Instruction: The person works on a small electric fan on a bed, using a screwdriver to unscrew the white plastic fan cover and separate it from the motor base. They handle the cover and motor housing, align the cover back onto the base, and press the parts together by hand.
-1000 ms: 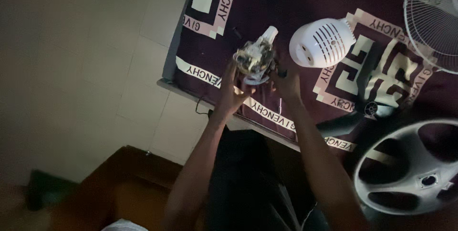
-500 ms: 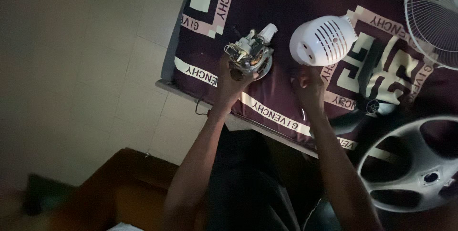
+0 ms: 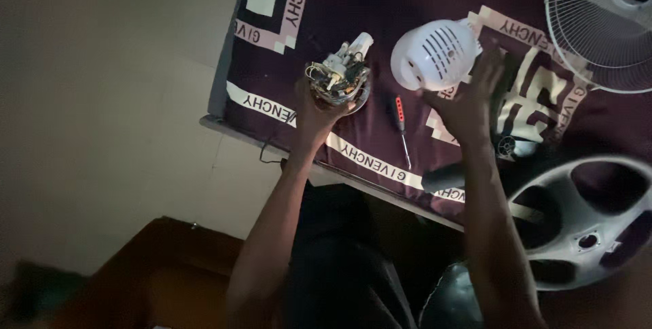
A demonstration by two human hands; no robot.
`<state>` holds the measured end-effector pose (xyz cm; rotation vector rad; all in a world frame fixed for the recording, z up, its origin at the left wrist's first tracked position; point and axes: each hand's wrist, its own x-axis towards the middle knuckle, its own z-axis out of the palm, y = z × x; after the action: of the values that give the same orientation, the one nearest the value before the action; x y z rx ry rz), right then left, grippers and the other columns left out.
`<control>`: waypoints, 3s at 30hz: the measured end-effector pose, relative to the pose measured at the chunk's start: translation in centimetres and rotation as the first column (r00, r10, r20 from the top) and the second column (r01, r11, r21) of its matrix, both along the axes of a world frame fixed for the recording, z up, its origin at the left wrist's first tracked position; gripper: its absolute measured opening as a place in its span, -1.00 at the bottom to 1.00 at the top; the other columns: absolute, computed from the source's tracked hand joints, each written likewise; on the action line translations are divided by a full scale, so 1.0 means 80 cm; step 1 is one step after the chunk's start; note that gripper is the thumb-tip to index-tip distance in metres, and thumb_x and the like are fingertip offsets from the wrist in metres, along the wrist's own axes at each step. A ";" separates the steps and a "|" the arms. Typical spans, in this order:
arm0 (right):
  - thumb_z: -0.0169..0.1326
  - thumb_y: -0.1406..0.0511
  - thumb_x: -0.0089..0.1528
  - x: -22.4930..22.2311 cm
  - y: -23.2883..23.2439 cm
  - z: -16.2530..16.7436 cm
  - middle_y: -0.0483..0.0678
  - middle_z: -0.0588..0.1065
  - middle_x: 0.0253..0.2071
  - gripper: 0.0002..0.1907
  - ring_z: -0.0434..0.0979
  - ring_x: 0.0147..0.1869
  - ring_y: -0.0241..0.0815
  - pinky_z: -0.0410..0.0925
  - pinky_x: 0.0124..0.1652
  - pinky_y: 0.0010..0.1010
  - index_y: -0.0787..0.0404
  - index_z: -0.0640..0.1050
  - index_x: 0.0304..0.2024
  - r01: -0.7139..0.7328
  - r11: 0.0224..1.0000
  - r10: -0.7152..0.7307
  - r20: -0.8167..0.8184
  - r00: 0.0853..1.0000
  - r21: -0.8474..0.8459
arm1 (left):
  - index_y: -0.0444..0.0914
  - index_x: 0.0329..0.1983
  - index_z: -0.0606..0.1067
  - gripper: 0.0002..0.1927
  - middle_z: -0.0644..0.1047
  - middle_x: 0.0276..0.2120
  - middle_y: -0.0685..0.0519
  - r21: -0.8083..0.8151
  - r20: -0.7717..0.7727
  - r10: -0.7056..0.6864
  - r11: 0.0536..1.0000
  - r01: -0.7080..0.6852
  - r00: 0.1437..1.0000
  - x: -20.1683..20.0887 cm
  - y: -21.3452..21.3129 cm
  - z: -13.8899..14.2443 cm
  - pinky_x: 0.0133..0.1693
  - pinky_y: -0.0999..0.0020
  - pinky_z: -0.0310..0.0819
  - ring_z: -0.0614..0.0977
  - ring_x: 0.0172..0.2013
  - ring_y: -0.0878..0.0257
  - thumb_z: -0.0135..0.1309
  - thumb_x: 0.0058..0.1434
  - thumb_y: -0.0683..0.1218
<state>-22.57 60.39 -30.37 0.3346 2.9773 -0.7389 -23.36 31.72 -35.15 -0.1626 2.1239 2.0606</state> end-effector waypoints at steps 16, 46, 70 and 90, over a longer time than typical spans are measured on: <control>0.46 -0.15 -0.03 -0.001 0.002 0.040 0.35 0.18 0.54 0.43 0.24 0.59 0.27 0.24 0.45 0.11 0.12 -0.10 0.61 0.155 0.935 -0.122 0.120 0.985 -0.318 | -0.31 0.59 -0.13 0.31 0.18 0.30 -0.28 -0.171 -0.062 0.068 0.982 -0.077 0.996 0.035 0.035 -0.022 0.18 0.00 0.62 0.41 0.31 -0.16 0.36 0.02 0.30; 0.52 -0.09 -0.18 0.005 -0.069 0.030 0.28 -0.11 0.61 0.61 -0.13 0.67 0.35 0.17 0.37 0.29 0.05 -0.32 0.55 -0.165 0.923 0.270 0.280 0.921 -0.348 | -0.19 0.63 -0.25 0.10 -0.07 0.56 -0.33 -0.257 -0.230 -0.119 0.965 0.058 0.966 0.065 0.024 -0.048 0.41 -0.31 0.28 0.04 0.55 -0.27 0.22 0.33 0.18; 0.56 -0.07 -0.11 0.030 -0.112 -0.010 0.32 -0.05 0.54 0.46 -0.01 0.59 0.33 0.27 0.34 0.24 0.24 -0.07 0.54 -0.340 0.885 0.360 0.002 0.933 -0.319 | -0.30 0.35 0.35 -0.41 0.53 0.07 -0.02 0.593 0.352 -0.020 0.778 -0.206 0.936 0.081 0.000 -0.058 0.30 -0.03 0.48 0.57 0.15 0.22 0.26 0.30 -0.12; 0.63 -0.01 -0.02 0.044 -0.141 -0.028 0.24 -0.04 0.55 0.44 0.09 0.62 0.29 0.38 0.43 0.15 0.06 -0.09 0.61 -0.400 0.890 0.357 -0.210 0.910 -0.220 | -0.34 0.39 0.36 -0.33 0.58 0.00 -0.16 0.654 0.380 -0.026 0.714 -0.249 0.925 0.073 -0.015 -0.094 0.15 0.09 0.66 0.67 0.04 0.12 0.05 0.45 0.22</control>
<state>-19.02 49.13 -32.61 -0.3335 2.8944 -1.1269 -17.52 30.48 -42.70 -0.5284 1.0382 2.5016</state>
